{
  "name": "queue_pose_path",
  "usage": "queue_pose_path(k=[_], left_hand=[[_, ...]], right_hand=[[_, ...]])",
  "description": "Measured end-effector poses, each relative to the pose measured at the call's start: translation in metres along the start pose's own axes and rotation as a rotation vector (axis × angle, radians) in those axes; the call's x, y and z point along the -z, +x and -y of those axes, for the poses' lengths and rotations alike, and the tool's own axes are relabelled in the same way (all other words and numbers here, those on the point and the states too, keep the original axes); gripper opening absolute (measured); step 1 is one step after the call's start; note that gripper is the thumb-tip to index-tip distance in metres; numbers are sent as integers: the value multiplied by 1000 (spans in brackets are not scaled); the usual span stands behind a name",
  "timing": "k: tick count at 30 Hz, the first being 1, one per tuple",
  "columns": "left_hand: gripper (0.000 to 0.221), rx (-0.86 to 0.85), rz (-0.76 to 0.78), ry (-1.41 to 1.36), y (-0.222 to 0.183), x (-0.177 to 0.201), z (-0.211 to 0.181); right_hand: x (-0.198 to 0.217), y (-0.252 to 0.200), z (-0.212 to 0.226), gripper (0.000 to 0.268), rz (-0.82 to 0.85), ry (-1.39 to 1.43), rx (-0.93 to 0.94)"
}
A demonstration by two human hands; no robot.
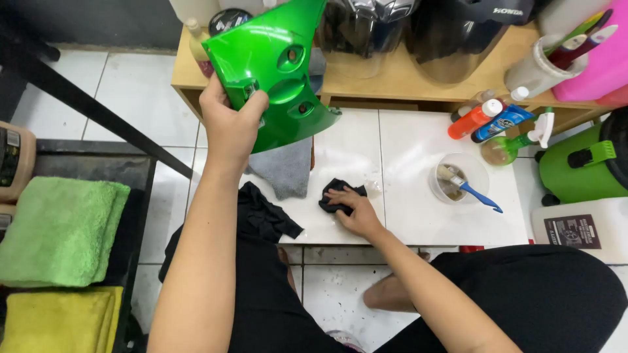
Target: The person cleans a green motorcycle part using a black cloth and a brush. They wipe the surface of the part and then apply a substance from a container using the brush.
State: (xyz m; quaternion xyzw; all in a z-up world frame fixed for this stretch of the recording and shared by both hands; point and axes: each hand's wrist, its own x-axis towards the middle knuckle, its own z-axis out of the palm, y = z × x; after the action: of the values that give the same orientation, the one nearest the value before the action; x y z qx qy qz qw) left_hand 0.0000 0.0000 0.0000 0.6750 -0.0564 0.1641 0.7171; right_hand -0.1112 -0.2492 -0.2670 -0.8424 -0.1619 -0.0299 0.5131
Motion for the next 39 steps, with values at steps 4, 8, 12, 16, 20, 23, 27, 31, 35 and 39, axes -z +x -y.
queue_pose_path(k=[4, 8, 12, 16, 20, 23, 27, 31, 35, 39], left_hand=[[36, -26, 8, 6, 3, 6, 32], [36, -42, -6, 15, 8, 11, 32], [35, -43, -6, 51, 6, 19, 25], [35, -68, -4, 57, 2, 20, 22], [36, -89, -6, 92, 2, 19, 20], [37, -82, -20, 106, 7, 20, 29], [38, -98, -41, 98, 16, 19, 41], [39, -116, -50, 112, 22, 17, 52], [41, -121, -42, 129, 22, 20, 57], [41, -168, -25, 142, 22, 23, 62]], right_hand=[[14, 11, 23, 23, -34, 28, -204], [53, 51, -17, 28, -226, 86, -540], [104, 63, 2, 48, -405, -274, -427], [89, 59, -9, 59, -237, -411, -340], [69, 71, -18, 81, -72, -499, -588], [61, 93, -44, 64, -109, -593, -557], [50, 135, -95, 63, -116, -631, -457], [37, 178, -114, 62, -95, -610, -363], [7, 196, -123, 39, -185, -760, -267], [4, 210, -126, 29, -177, -832, -172]])
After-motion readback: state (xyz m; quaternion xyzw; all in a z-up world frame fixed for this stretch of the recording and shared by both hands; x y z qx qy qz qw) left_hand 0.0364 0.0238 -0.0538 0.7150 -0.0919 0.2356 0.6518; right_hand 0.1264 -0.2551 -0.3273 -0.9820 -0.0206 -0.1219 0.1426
